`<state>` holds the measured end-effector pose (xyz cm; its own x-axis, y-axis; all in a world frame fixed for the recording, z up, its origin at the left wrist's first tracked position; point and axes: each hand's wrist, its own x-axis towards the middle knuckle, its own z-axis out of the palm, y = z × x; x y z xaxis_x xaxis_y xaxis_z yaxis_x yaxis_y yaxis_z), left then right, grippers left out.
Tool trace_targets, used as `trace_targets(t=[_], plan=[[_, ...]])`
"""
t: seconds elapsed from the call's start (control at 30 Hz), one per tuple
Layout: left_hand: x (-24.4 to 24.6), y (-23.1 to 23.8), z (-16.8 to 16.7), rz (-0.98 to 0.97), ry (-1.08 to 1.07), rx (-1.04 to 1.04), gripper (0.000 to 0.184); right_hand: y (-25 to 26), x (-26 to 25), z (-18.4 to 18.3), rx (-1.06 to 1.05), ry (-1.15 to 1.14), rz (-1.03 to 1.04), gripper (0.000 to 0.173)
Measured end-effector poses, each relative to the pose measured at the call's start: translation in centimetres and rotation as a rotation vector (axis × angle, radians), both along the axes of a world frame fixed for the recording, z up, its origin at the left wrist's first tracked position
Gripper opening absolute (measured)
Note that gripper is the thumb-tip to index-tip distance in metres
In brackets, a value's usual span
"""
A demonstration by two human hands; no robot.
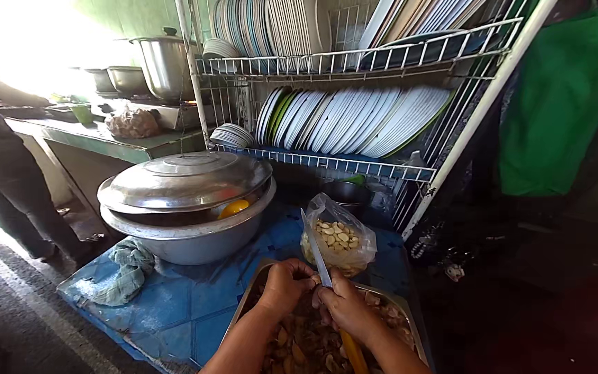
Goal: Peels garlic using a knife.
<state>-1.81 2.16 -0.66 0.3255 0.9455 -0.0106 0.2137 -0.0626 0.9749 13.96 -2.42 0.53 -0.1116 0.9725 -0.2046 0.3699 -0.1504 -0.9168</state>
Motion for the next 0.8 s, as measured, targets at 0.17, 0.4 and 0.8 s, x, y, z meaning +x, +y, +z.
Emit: trace_targets(t=[0.17, 0.4, 0.8], plan=[[0.4, -0.3, 0.2, 0.033, 0.118, 0.104, 0.007, 0.0, -0.1, 0.2, -0.018, -0.056, 0.009, 0.020], [1.1, -1.0, -0.1, 0.059, 0.141, 0.224, 0.003, 0.4, -0.5, 0.0, -0.001, -0.227, -0.001, 0.028], [0.0, -0.1, -0.6, -0.026, -0.167, 0.117, 0.008, -0.1, -0.6, 0.3, 0.045, -0.041, -0.041, 0.019]])
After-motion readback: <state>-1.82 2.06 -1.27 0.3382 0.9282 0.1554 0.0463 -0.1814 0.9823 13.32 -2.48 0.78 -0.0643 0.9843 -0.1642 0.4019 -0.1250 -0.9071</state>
